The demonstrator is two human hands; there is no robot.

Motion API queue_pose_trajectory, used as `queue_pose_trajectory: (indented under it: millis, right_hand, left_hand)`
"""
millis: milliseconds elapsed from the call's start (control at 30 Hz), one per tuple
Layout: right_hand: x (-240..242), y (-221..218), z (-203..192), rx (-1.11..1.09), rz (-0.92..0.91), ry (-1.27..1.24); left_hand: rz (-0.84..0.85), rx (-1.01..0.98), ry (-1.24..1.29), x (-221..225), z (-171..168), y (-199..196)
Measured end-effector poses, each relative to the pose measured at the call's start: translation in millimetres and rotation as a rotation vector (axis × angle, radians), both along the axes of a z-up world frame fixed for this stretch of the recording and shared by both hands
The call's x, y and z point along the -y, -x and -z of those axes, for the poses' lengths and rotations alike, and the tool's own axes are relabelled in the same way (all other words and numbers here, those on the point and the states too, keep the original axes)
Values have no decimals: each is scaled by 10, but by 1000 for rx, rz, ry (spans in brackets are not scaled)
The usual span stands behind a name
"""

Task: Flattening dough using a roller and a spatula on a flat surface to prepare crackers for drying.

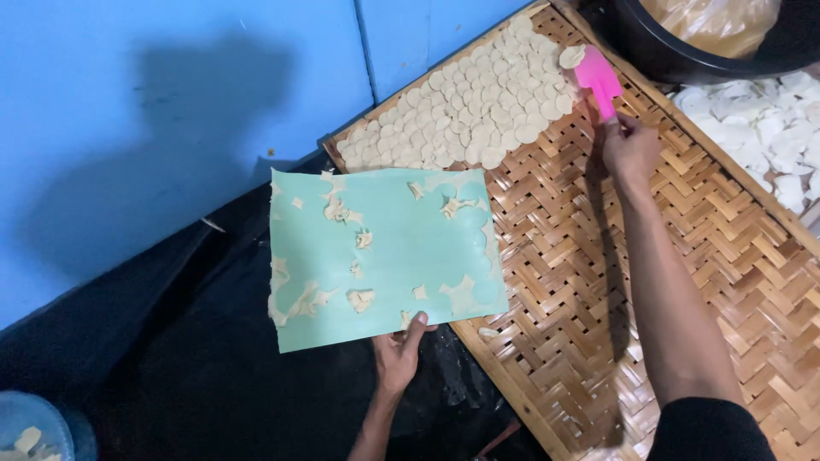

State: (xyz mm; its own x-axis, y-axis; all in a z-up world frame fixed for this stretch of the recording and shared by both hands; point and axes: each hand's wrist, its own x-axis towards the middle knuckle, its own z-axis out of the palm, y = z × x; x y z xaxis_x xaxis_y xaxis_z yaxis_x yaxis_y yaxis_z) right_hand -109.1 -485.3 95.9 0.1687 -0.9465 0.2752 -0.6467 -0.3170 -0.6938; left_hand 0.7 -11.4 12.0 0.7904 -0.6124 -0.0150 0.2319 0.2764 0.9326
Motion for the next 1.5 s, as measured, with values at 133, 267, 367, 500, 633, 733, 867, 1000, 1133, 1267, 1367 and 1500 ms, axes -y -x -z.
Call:
queue_pose_trajectory:
  millis: [133, 267, 367, 500, 633, 733, 867, 1000, 1133, 1267, 1367, 1500]
  right_hand:
    - [33, -103, -59, -105, -97, 280]
    - [-216, -199, -400, -362, -76, 337]
    - [-100, -187, -363, -434, -74, 414]
    - [-259, -164, -462, -243, -105, 526]
    - [-1013, -53, -672, -158, -246, 443]
    - [-1591, 97, -624, -132, -281, 105]
    - [-2171, 352, -492, -93, -374, 1]
    - [-2390, 542, -380, -91, -362, -48]
    - [-2489, 513, -250, -40, -485, -139]
    - [-2731, 324, -143, 7, -678, -142]
    - [-2978, 186, -120, 8, -758, -232]
    - [-3241, 230, -20, -59, -831, -234]
  left_hand:
    - [11, -37, -45, -5, -34, 5]
    - [-2, -55, -4, 12, -28, 9]
    - [-3, -49, -26, 1, 11, 10]
    - [16, -17, 2, -9, 44, 5]
    - [-8, -62, 10, -7, -25, 2]
    - [7, -59, 27, -27, 3, -46]
    - [9, -120, 58, -185, 145, -101]
    - [-160, -322, 278, -705, 534, -198]
    - [-204, -353, 300, -1499, 508, -502]
    - [-218, -315, -11, -2065, 334, -769]
    - [-169, -351, -108, -2302, -53, -880]
    - [-208, -335, -131, -2455, 50, -959]
